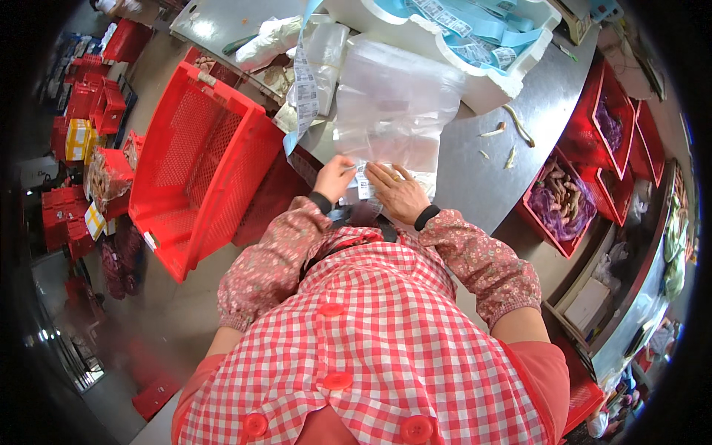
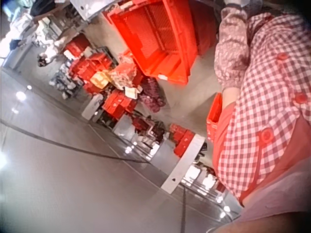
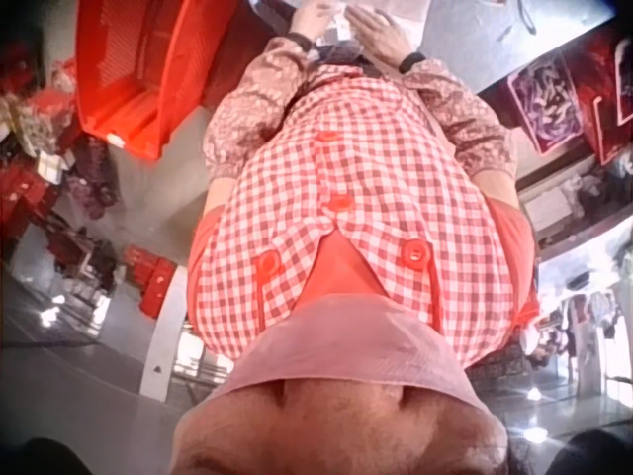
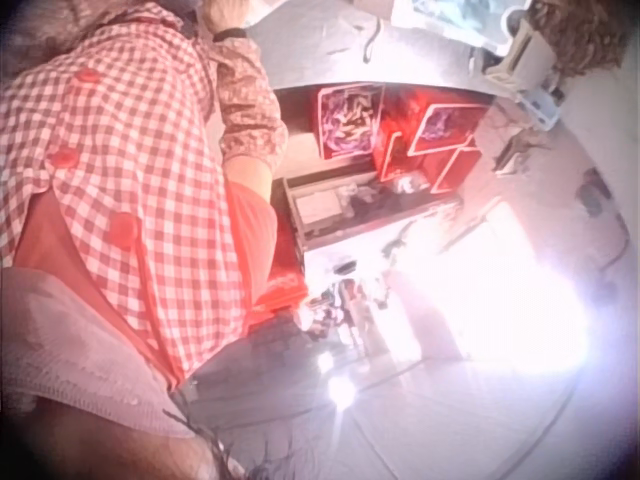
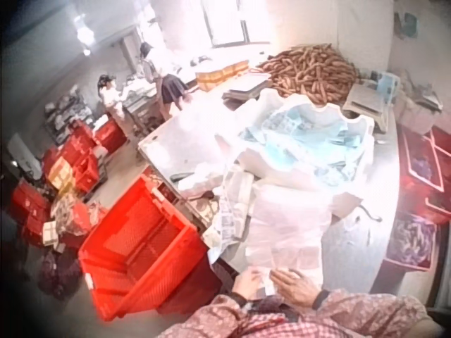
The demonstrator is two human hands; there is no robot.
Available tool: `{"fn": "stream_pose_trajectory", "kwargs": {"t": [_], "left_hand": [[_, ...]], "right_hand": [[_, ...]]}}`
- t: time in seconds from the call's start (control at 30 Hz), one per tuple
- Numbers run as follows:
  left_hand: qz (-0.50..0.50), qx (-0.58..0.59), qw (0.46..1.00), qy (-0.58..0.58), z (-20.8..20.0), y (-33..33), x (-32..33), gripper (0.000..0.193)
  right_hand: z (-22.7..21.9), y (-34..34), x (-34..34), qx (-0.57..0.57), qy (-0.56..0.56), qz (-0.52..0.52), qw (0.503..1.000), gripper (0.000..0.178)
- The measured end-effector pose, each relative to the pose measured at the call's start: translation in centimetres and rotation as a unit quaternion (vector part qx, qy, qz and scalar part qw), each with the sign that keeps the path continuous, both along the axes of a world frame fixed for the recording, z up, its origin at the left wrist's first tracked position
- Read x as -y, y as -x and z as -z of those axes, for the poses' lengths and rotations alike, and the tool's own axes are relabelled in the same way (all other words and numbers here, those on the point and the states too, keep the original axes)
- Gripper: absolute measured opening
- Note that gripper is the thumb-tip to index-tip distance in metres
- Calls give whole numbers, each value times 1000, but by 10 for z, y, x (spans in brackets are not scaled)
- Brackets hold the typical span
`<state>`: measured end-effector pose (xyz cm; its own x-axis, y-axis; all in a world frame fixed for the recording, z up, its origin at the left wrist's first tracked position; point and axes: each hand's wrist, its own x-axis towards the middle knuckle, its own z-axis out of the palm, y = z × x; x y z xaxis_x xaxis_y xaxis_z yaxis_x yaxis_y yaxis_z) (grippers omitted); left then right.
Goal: The person places small items into clear plastic bags, seals them, and affixes printed labels to the outside. The person then places the labeled bags into a larger blue bag and occasionally moves red crates nearby.
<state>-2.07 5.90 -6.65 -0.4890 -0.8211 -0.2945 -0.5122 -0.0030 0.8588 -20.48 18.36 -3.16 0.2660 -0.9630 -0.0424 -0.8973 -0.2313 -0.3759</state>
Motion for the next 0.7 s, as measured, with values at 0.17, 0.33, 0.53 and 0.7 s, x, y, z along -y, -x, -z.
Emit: {"fn": "stream_pose_trajectory", "kwargs": {"t": [0.17,0.33,0.53,0.7], "left_hand": [[104,137,968,-182,-34,-37,14,26],[201,117,970,-66,-40,-4,-14,39],[274,58,957,-81,-60,-22,-23,29],[236,30,967,-87,-68,-18,-3,26]], "right_hand": [[3,-5,-3,6,53,35,998,60],[-1,-5,0,-1,20,37,999,61],[-7,25,2,61,106,118,985,40],[-28,44,44,174,73,186,964,11]]}}
